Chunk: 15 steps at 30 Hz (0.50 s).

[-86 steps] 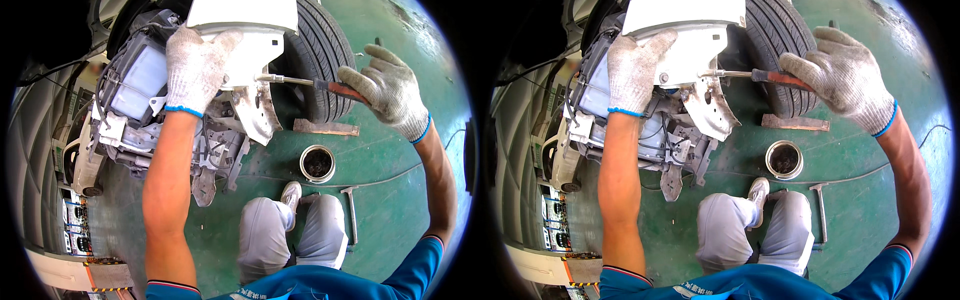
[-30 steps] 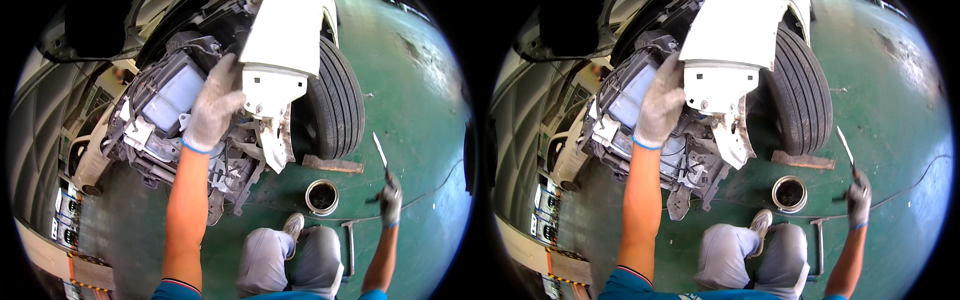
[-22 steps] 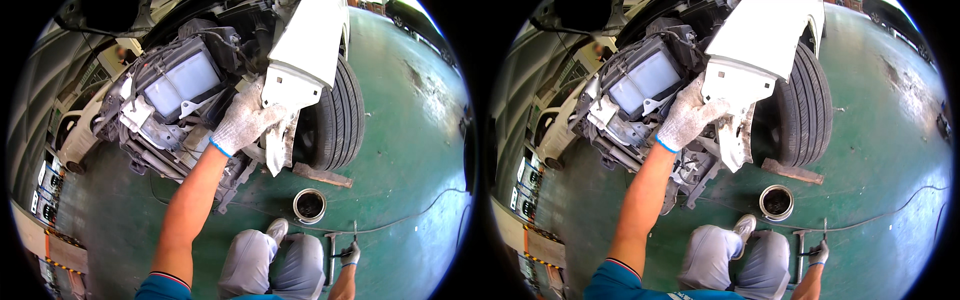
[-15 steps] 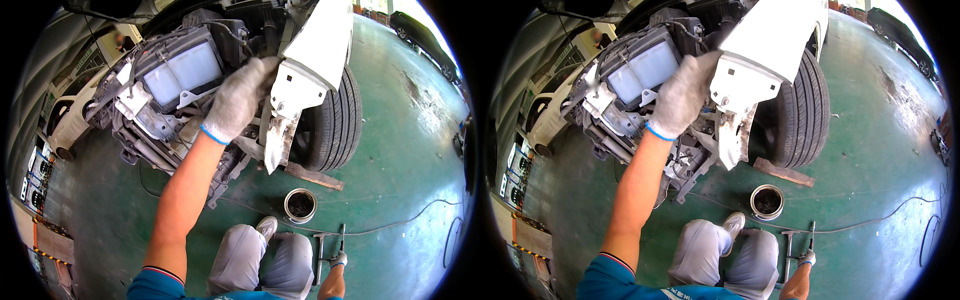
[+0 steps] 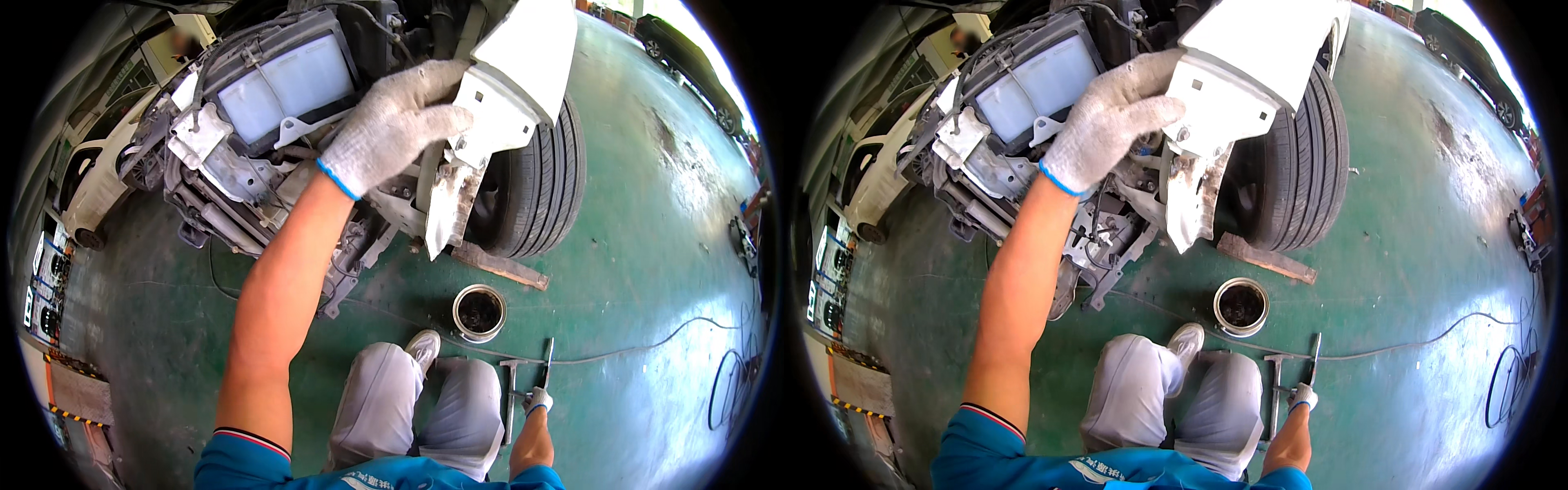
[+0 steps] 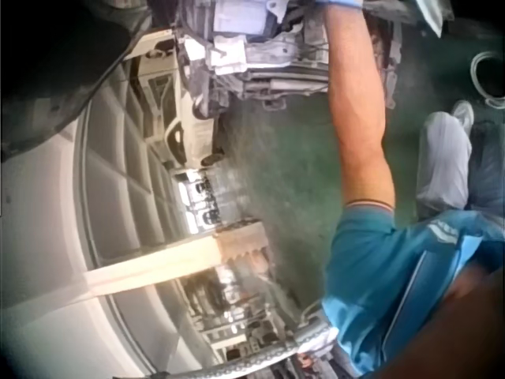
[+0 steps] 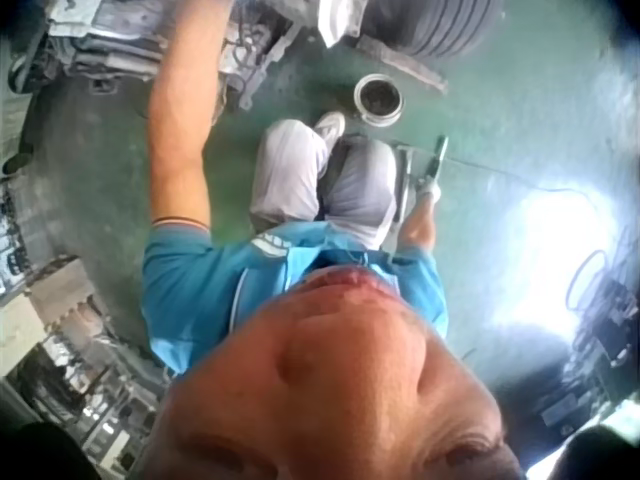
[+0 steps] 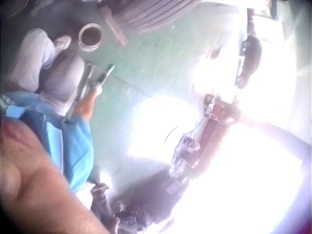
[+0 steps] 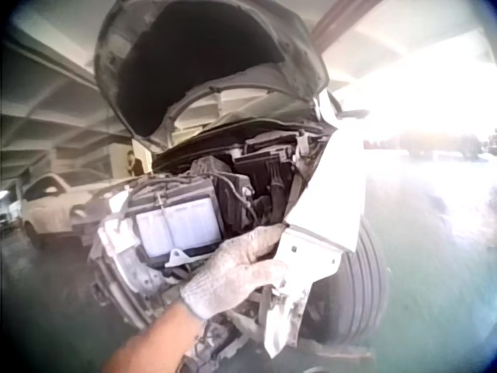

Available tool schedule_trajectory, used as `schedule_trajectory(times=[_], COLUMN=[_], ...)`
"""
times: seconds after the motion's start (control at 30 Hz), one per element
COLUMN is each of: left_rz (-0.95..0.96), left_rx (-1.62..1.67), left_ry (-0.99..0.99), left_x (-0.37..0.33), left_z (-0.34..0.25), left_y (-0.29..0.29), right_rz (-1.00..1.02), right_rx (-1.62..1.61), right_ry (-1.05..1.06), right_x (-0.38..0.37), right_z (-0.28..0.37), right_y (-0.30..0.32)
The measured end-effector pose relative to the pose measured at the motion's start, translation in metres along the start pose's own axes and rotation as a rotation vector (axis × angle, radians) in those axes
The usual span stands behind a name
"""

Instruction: The person is repairing a car's front bumper. They use a screwdriver to loosen screws and a hammer with a metal rod to adjust the bumper's position. The person works on the bumper's alignment and attachment points.

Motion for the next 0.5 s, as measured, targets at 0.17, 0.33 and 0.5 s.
schedule_trajectory(times=[0.17, 0.33, 0.5], left_rz=[-0.023, 0.003, 0.015], left_rx=[-0.079, -0.142, -0.308], left_ry=[-0.063, -0.002, -0.220], left_x=[-0.003, -0.012, -0.009], left_z=[0.010, 0.003, -0.004], left_y=[-0.002, -0.009, 0.000], right_rz=[-0.350, -0.366, -0.473], right_rx=[0.657, 0.895, 0.906], right_ry=[0.462, 0.424, 0.561], right_x=[0.030, 0.031, 0.031], right_z=[0.035, 0.052, 0.046], right_y=[0.011, 0.004, 0.000])
Point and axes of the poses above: each hand's wrist, its own x-axis away from the middle knuckle, its own y-axis out of the back of the hand, z = x × y, the point moved 6 cm from there along -x, towards the middle knuckle, and after that the axes turned 5 degrees about -y, right-handed, at the moved point
